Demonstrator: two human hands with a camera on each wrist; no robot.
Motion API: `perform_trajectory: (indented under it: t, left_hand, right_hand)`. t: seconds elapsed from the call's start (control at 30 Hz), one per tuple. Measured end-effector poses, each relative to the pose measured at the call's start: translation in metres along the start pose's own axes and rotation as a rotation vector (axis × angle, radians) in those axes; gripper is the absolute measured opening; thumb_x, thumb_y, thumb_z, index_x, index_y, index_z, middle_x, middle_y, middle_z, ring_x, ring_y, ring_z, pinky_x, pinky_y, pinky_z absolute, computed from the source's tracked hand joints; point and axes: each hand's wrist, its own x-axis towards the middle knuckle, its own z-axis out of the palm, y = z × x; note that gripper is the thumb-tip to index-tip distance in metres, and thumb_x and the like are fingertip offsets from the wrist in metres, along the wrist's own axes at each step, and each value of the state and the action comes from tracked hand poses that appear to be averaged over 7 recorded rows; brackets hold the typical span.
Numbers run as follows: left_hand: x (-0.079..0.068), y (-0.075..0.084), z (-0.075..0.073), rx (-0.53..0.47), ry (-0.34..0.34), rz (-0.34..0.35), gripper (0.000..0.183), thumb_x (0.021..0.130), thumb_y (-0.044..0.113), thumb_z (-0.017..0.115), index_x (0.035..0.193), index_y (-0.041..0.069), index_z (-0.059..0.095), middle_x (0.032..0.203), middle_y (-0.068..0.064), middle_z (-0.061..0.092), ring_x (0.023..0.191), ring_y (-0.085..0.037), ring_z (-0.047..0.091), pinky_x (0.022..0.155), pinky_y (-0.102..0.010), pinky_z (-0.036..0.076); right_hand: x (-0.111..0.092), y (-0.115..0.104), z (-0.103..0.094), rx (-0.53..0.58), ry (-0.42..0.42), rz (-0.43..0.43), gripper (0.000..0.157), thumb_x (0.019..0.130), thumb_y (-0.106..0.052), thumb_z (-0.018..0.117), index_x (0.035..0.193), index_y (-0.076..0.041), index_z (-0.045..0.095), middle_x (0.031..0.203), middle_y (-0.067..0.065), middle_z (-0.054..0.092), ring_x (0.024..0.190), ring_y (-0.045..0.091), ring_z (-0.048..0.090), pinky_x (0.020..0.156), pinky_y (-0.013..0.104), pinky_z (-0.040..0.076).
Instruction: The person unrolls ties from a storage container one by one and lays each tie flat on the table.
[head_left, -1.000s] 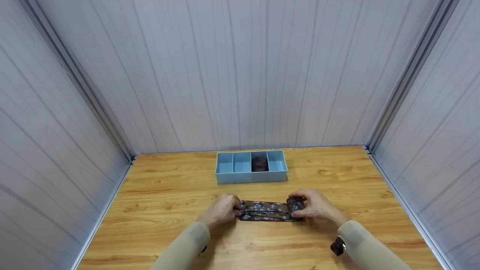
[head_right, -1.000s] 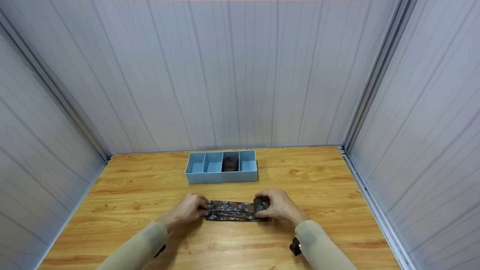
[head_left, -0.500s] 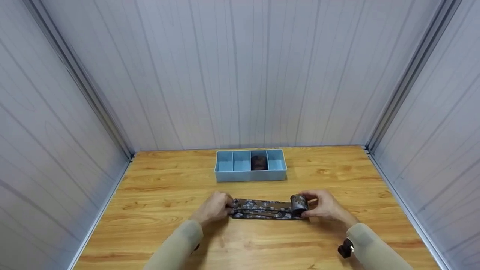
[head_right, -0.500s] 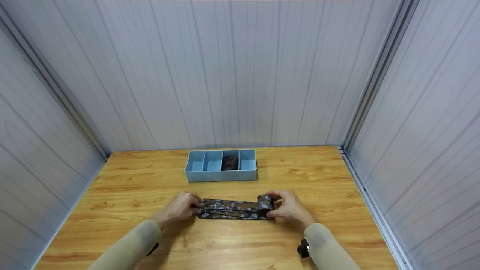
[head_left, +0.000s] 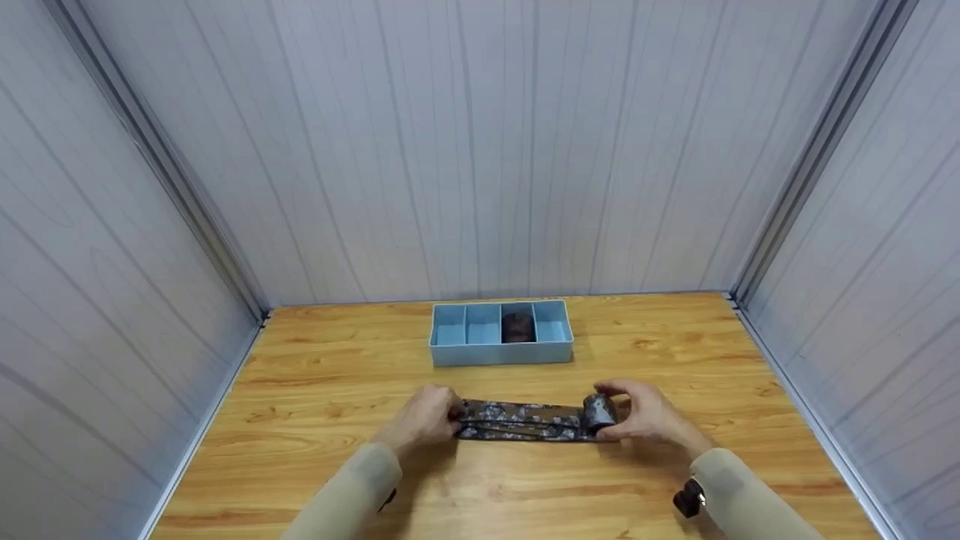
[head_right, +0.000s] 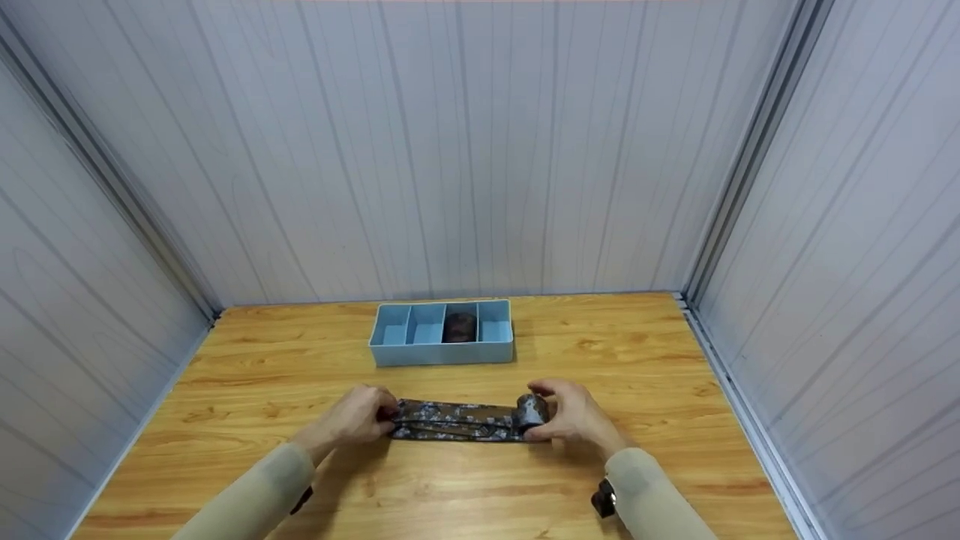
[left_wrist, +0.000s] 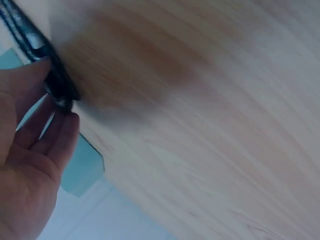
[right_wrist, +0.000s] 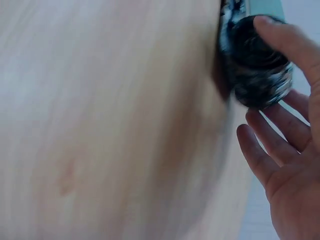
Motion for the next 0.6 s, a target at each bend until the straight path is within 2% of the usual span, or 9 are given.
perform_trajectory:
  t: [0.1,0.17,0.33,0.4,0.47,0.6]
  left_hand:
    - [-0.003,0.006,0.001,-0.004,-0.010,-0.008,0.030,0.093,0.017,0.087,0.121,0.006,0.086,0.116,-0.011,0.085,0.104,-0.027,0.079,0.096,-0.045,0.068]
    - [-0.004,0.008,0.004,0.014,-0.001,0.022,0.032,0.096,0.021,0.087,0.125,0.007,0.085,0.120,-0.012,0.083,0.109,-0.030,0.079,0.100,-0.047,0.067]
    - [-0.003,0.008,0.011,0.062,0.026,0.097,0.019,0.098,0.012,0.086,0.116,0.007,0.088,0.121,-0.014,0.084,0.113,-0.031,0.080,0.102,-0.046,0.067]
    - [-0.003,0.007,0.011,0.059,0.022,0.091,0.016,0.097,0.008,0.086,0.113,0.008,0.089,0.120,-0.013,0.085,0.113,-0.030,0.082,0.101,-0.044,0.068]
    - [-0.003,0.004,0.010,0.040,0.017,0.073,0.016,0.097,0.007,0.085,0.112,0.008,0.089,0.119,-0.013,0.086,0.112,-0.030,0.083,0.100,-0.043,0.069]
    - [-0.006,-0.001,0.007,0.025,0.023,0.052,0.015,0.095,0.006,0.087,0.109,0.007,0.089,0.118,-0.014,0.086,0.112,-0.031,0.083,0.100,-0.044,0.069]
  right_hand:
    - [0.005,-0.008,0.002,-0.043,-0.012,-0.041,0.088,0.084,-0.024,0.101,0.155,0.006,0.060,0.153,0.031,0.065,0.130,0.050,0.072,0.106,0.055,0.065]
    - [0.008,-0.012,0.003,-0.098,-0.011,-0.069,0.083,0.084,-0.027,0.101,0.151,0.004,0.064,0.151,0.028,0.068,0.128,0.047,0.073,0.103,0.052,0.067]
    - [0.012,-0.013,0.003,-0.232,0.016,-0.093,0.057,0.083,-0.025,0.101,0.134,-0.009,0.079,0.134,0.013,0.080,0.121,0.034,0.074,0.098,0.045,0.065]
    - [0.011,-0.010,0.003,-0.237,0.024,-0.093,0.049,0.083,-0.020,0.100,0.128,-0.012,0.082,0.130,0.012,0.082,0.118,0.031,0.075,0.097,0.042,0.066]
    - [0.010,-0.007,0.002,-0.207,0.024,-0.085,0.045,0.082,-0.015,0.098,0.124,-0.012,0.083,0.129,0.015,0.082,0.109,0.031,0.077,0.088,0.039,0.068]
    - [0.007,-0.002,0.002,-0.162,0.030,-0.058,0.044,0.081,-0.008,0.096,0.123,-0.010,0.081,0.128,0.020,0.080,0.104,0.029,0.078,0.083,0.038,0.071]
